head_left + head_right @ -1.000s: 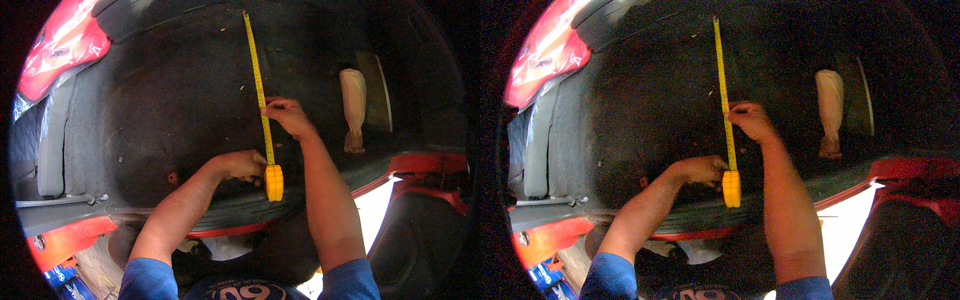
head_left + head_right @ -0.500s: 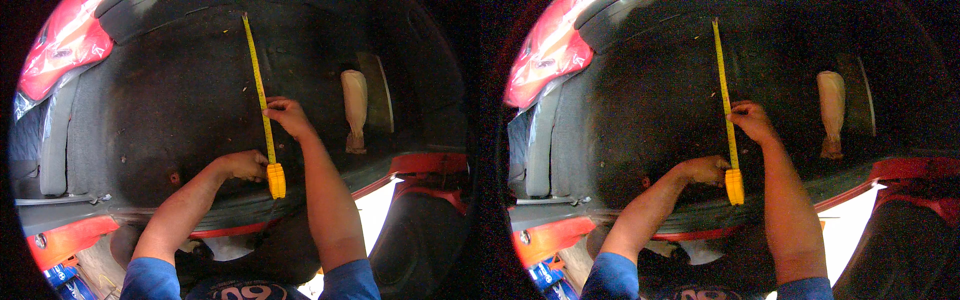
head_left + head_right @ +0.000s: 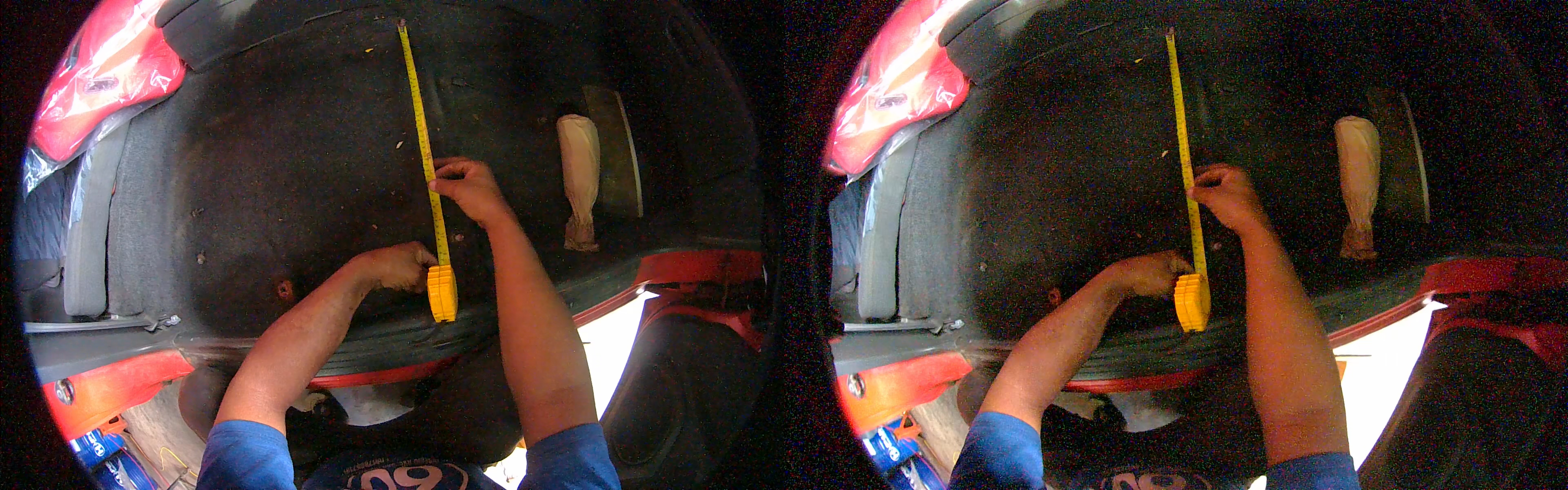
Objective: The person uses a yellow tape measure to measure the width and depth of the trunk floor of a red car. They then measure the width of a plastic-wrapped car part resting on a stand nearby.
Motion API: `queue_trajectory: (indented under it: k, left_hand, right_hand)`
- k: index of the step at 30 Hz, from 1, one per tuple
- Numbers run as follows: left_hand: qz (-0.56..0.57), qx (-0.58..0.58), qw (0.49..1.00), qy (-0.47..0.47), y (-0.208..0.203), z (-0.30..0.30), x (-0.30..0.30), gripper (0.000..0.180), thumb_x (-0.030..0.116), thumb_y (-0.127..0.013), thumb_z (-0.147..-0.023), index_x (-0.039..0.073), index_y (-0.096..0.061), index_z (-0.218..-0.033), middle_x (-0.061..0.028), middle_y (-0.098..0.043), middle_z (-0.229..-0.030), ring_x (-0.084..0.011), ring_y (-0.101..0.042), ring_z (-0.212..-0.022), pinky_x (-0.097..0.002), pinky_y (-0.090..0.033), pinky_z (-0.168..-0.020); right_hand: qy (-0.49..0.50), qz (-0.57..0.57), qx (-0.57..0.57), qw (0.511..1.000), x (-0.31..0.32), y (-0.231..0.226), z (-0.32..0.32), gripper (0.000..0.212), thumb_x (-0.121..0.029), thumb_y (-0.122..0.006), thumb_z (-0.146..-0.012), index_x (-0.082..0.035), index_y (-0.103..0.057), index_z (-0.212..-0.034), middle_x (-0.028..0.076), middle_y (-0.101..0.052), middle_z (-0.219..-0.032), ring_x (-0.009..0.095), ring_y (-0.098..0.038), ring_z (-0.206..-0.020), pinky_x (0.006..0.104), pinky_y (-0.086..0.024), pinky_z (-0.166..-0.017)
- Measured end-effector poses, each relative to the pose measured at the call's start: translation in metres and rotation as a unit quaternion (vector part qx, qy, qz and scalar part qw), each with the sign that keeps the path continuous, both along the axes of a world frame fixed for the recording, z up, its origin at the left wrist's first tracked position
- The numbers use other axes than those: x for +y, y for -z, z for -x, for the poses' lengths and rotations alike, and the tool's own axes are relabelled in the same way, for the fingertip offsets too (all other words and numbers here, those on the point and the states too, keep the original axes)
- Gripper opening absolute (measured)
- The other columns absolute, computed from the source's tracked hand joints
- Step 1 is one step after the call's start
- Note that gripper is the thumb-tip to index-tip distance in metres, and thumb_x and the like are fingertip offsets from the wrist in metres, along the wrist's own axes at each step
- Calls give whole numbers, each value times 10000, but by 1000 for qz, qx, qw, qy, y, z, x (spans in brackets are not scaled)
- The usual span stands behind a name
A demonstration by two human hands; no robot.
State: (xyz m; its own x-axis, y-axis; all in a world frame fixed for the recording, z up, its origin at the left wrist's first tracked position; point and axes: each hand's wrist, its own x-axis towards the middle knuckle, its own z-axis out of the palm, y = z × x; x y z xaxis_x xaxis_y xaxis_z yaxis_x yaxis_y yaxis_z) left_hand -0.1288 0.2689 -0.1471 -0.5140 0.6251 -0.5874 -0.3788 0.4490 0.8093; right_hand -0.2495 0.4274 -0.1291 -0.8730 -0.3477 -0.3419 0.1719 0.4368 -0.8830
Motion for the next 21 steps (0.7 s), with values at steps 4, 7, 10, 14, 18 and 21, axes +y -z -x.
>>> queue_trajectory:
  k: [4,7,10,14,18,21]
  left_hand:
    - [32,53,998,19,-9,0,3,275,101,-684,-813,19,-698,-1075,-76,-741,-951,-163,-650,-863,-368,-526,-796]
    - [51,90,994,30,-19,1,2,262,122,-666,-837,36,-703,-1081,-100,-742,-964,-196,-664,-864,-384,-528,-799]
    - [9,77,997,30,-18,0,2,262,139,-666,-842,43,-702,-1083,-106,-740,-963,-207,-665,-863,-385,-527,-797]
    - [22,85,995,49,-8,1,1,246,141,-671,-842,39,-702,-1064,-94,-738,-943,-197,-658,-856,-381,-524,-795]
    - [11,69,997,40,-4,0,1,239,143,-675,-842,38,-702,-1054,-84,-736,-935,-187,-654,-854,-377,-524,-795]
    - [11,64,997,36,-4,-1,2,241,140,-679,-835,40,-704,-1054,-79,-737,-941,-180,-652,-863,-374,-524,-798]
  right_hand:
    - [-29,-42,80,995,2,0,-1,175,-93,-785,-773,-11,-729,-917,79,-653,-1207,207,-629,-1057,327,-478,-940]
    - [-40,2,147,988,2,5,-3,203,-143,-815,-744,-23,-717,-875,124,-674,-1135,267,-645,-1046,369,-517,-896]
    - [-50,1,117,992,3,13,1,196,-137,-814,-749,-20,-715,-872,122,-644,-1203,271,-613,-1111,379,-500,-936]
    - [-14,44,87,995,3,25,1,212,-148,-824,-743,-27,-725,-886,117,-641,-1213,278,-607,-1127,383,-481,-967]
    - [-25,18,100,994,5,27,1,240,-161,-834,-731,-31,-733,-906,117,-639,-1221,281,-602,-1143,385,-475,-976]
    - [-39,-5,123,992,4,23,2,252,-158,-839,-720,-38,-737,-916,119,-638,-1228,284,-599,-1152,385,-471,-983]
